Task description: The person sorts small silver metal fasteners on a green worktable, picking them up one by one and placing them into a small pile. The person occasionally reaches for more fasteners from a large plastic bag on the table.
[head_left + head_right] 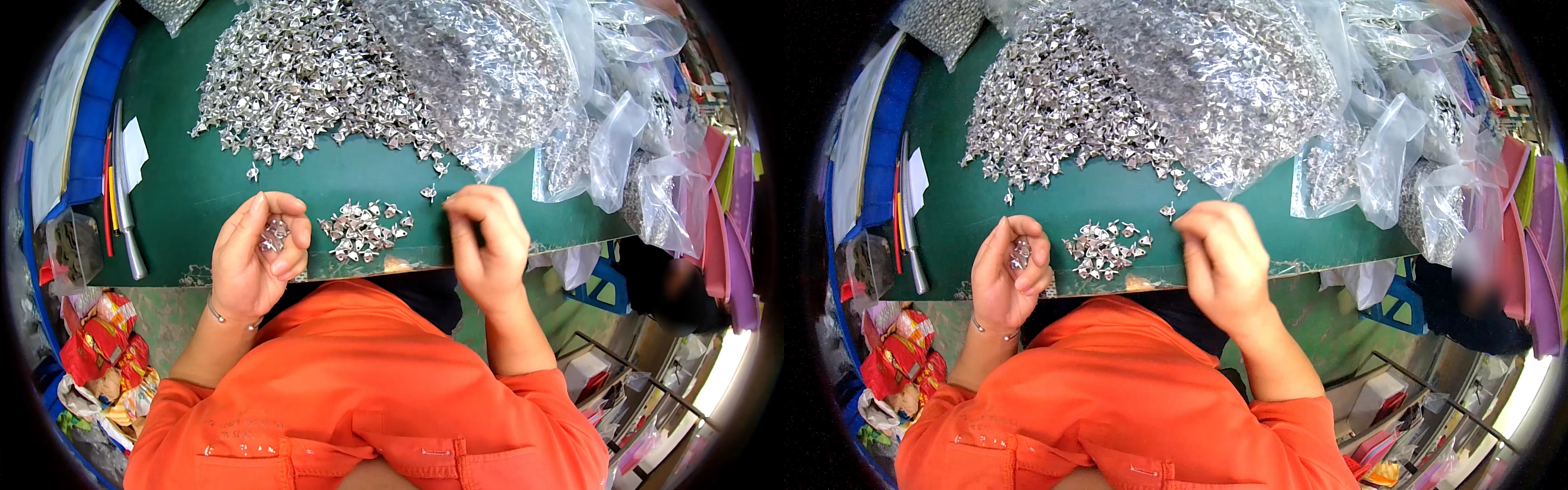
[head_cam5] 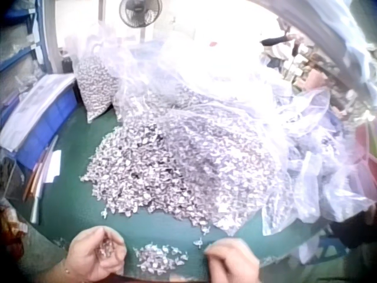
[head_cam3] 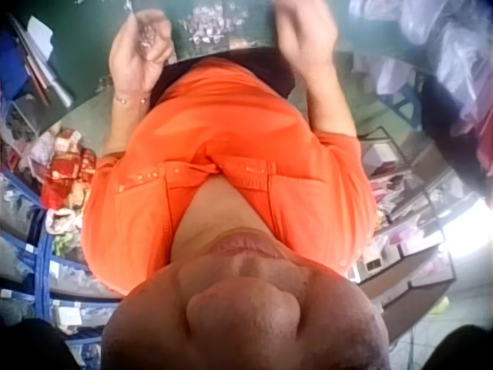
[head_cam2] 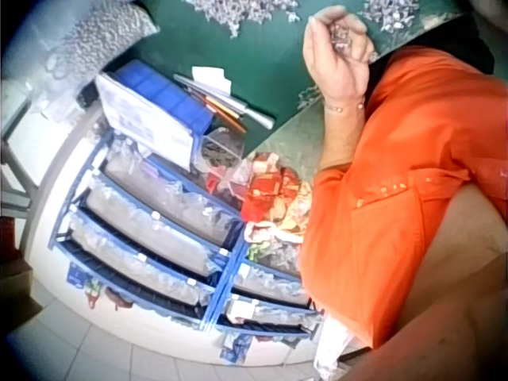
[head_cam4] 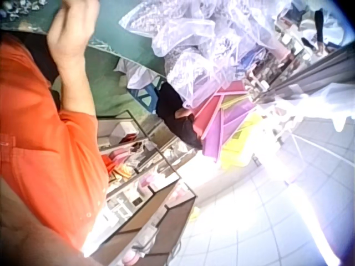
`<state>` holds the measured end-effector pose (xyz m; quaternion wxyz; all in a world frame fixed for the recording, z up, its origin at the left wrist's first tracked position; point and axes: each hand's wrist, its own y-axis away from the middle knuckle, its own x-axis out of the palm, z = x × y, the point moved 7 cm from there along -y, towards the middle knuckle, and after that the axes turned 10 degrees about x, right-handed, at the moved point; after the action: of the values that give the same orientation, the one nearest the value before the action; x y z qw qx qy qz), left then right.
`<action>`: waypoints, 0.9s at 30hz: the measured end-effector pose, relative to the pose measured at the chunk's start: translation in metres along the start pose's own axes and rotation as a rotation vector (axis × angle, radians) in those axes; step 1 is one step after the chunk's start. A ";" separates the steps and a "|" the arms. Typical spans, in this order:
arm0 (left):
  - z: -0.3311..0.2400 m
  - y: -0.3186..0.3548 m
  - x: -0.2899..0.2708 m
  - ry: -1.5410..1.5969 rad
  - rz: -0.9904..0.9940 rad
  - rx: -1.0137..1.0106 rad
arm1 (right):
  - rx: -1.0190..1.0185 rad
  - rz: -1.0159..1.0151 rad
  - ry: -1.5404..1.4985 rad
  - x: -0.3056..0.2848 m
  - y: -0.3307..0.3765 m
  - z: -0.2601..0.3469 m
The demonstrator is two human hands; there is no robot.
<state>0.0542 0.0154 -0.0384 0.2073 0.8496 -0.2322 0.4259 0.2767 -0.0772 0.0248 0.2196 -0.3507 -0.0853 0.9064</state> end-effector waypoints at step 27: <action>0.025 0.004 0.043 -0.157 0.095 -0.375 | -0.198 0.130 -0.350 0.014 -0.015 0.052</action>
<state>0.0906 -0.0107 -0.0160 0.3229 0.8148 -0.3626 0.3167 0.2371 -0.0572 0.0596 0.1072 -0.2123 -0.1879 0.9529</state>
